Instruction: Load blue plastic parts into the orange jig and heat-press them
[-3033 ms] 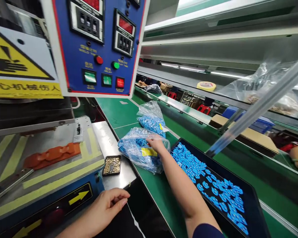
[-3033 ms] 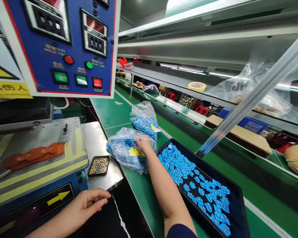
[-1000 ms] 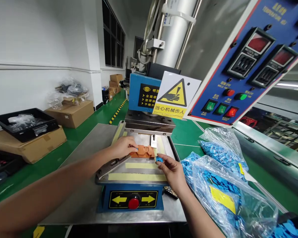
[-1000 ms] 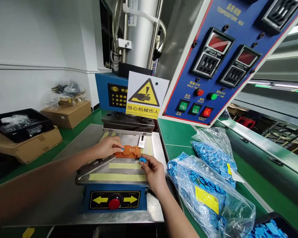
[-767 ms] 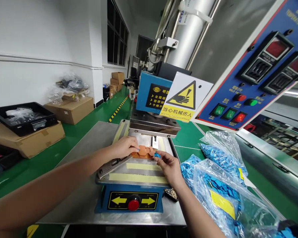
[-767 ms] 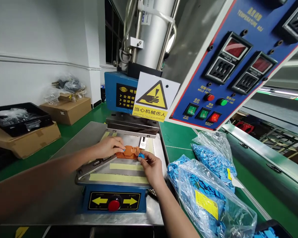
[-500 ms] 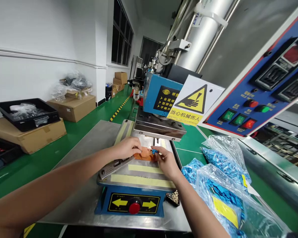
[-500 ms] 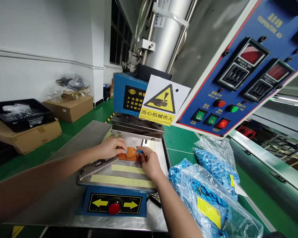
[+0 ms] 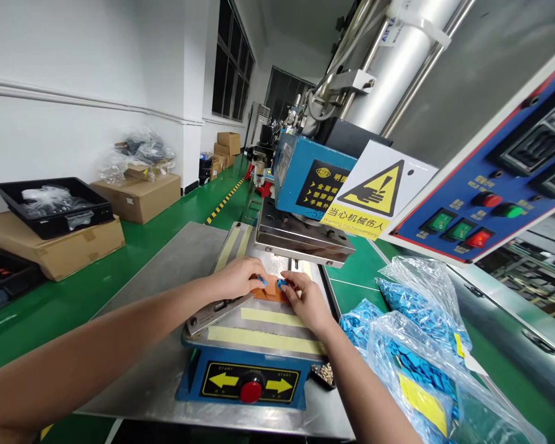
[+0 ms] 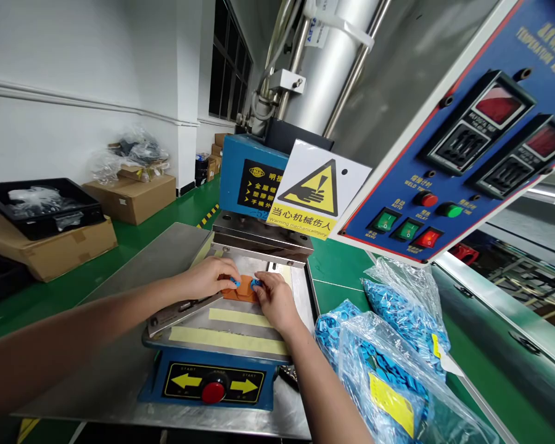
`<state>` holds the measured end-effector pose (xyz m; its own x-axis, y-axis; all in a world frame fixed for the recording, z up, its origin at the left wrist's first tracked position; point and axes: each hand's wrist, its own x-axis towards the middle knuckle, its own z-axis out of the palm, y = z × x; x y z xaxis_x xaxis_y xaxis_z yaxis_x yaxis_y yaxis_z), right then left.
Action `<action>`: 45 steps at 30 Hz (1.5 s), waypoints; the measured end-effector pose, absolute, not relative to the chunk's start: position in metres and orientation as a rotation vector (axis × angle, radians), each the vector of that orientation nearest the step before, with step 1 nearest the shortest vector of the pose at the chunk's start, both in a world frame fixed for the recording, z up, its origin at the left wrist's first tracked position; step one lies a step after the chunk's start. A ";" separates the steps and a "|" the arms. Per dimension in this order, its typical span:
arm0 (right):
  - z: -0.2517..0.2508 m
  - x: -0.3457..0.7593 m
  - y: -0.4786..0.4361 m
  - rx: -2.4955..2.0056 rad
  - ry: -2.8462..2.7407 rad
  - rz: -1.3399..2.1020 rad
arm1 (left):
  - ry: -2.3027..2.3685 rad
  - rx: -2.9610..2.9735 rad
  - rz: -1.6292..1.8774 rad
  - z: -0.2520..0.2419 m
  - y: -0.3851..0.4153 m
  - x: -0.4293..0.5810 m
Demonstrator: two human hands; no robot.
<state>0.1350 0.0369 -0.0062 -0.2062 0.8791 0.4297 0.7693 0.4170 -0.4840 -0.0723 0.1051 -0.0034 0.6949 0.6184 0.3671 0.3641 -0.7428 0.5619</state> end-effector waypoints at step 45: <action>-0.011 0.136 0.022 -1.416 -2.012 0.230 | 0.660 2.539 0.721 -0.004 0.107 -0.076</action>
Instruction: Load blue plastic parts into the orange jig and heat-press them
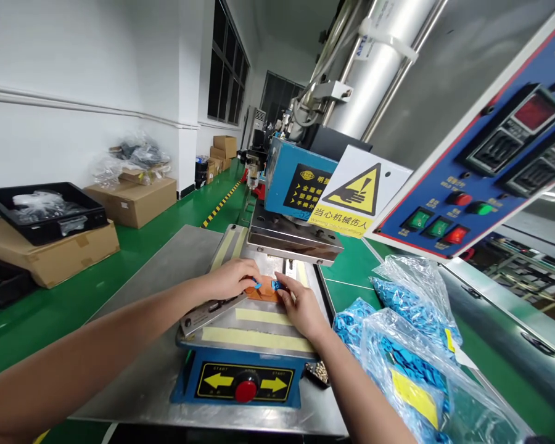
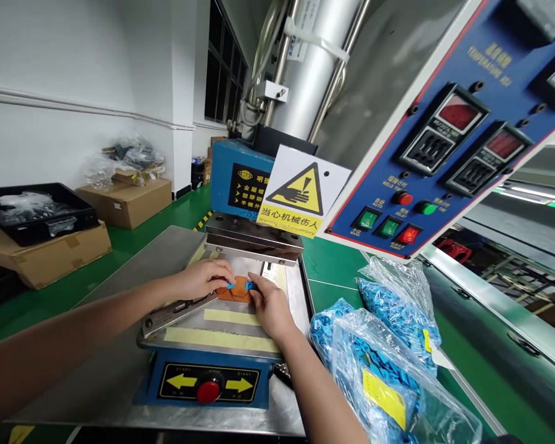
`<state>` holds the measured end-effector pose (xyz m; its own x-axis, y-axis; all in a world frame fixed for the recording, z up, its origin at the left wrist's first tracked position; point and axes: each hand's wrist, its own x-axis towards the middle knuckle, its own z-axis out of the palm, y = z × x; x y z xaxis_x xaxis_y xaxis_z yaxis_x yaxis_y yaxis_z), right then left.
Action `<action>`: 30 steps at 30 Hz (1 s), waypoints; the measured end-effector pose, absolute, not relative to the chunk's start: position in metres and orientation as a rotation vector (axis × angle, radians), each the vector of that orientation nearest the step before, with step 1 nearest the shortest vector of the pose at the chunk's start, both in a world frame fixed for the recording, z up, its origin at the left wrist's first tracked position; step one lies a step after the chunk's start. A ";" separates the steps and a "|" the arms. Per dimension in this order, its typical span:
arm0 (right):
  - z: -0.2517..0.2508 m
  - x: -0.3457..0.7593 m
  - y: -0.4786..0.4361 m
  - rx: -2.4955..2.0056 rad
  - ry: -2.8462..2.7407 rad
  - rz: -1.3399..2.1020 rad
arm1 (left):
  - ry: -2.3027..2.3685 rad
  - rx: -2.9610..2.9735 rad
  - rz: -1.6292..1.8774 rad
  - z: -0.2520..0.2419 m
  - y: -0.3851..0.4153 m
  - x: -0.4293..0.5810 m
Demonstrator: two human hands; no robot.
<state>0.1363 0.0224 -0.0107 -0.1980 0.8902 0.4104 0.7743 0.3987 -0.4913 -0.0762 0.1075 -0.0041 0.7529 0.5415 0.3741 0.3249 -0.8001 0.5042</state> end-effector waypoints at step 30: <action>-0.006 0.137 0.006 -1.539 -2.226 0.112 | 0.793 2.735 0.624 0.004 0.095 -0.070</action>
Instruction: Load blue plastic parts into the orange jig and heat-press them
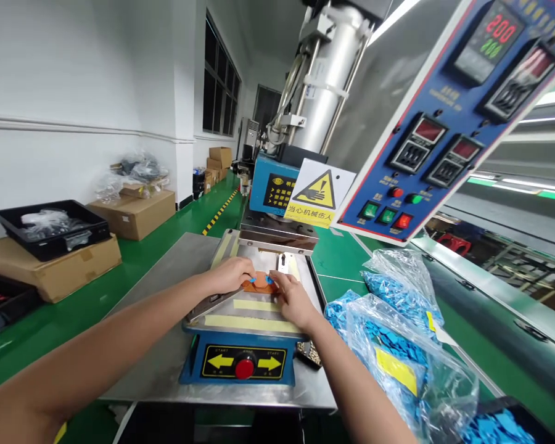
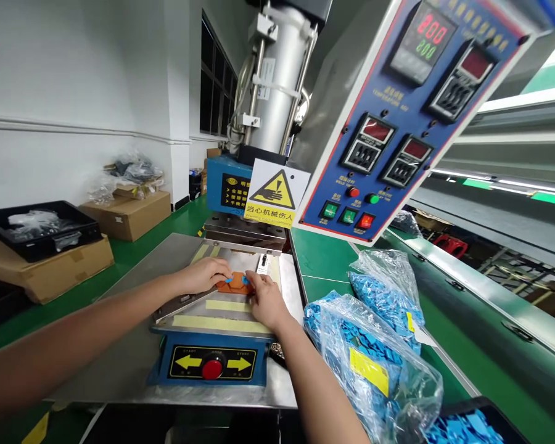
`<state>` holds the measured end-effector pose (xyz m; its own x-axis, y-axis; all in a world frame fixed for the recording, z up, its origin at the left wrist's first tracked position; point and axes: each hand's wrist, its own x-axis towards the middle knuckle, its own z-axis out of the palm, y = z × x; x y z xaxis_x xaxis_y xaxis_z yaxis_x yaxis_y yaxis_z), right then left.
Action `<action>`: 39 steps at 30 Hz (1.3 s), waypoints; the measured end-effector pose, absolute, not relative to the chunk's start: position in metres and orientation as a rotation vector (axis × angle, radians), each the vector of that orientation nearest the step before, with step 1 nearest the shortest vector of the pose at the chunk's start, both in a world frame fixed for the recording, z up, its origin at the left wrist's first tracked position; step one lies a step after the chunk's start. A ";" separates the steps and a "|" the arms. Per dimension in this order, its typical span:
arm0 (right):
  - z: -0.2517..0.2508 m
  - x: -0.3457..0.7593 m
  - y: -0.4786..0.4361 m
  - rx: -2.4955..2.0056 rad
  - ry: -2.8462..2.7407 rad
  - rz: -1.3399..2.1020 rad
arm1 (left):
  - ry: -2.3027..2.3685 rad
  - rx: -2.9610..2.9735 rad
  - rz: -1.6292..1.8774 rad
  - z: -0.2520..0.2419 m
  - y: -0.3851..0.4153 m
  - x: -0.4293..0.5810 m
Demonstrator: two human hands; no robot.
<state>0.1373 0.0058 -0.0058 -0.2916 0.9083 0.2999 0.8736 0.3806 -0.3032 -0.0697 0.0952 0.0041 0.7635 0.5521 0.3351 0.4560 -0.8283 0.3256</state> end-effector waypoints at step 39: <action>-0.072 0.214 -0.074 -1.930 -2.346 0.097 | 1.100 2.799 0.620 -0.005 0.043 -0.022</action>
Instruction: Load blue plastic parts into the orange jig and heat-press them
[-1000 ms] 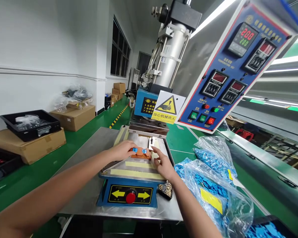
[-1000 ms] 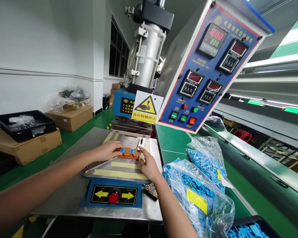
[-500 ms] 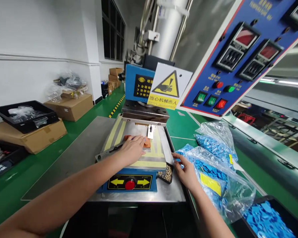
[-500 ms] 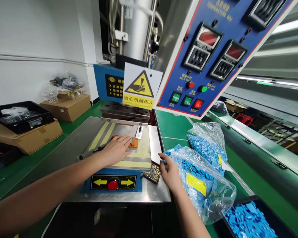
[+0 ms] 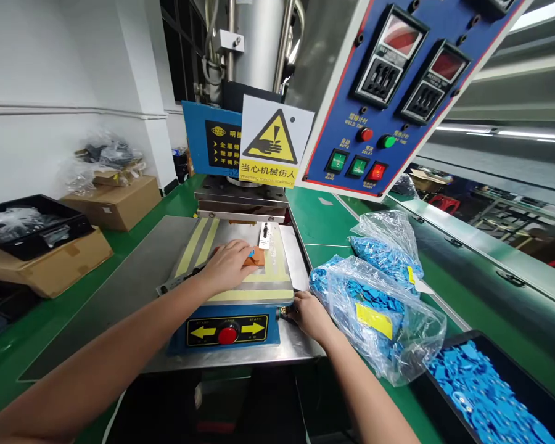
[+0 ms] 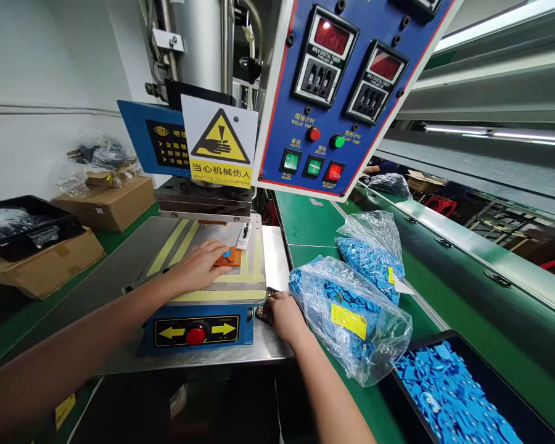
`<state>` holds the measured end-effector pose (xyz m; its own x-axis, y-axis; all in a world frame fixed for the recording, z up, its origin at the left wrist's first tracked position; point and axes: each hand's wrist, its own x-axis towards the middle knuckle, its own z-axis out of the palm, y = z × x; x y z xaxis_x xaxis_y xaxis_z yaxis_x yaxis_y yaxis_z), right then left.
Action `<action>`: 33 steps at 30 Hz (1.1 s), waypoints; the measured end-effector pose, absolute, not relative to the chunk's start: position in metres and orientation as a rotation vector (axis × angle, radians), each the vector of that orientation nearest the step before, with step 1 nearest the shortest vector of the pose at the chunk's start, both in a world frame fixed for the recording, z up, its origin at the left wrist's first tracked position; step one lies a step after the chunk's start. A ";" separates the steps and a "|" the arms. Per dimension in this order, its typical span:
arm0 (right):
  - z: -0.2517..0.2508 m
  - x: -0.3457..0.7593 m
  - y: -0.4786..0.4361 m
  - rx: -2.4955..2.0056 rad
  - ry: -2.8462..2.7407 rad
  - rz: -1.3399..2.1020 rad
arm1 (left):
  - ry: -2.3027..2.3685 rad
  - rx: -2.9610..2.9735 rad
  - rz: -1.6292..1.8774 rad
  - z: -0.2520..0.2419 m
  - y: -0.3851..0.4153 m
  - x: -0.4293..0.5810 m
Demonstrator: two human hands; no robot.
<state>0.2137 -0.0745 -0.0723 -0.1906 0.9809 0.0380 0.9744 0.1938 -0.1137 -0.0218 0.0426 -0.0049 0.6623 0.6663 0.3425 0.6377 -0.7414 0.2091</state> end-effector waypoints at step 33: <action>-0.077 0.241 -0.067 -1.715 -1.471 0.568 | 0.686 2.648 1.066 -0.033 -0.036 -0.005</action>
<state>0.2412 -0.0672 -0.0767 0.2267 0.9615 0.1553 0.6074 -0.0149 -0.7943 -0.0048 -0.0360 -0.0326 0.6310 0.4915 0.6002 0.3428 -0.8707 0.3526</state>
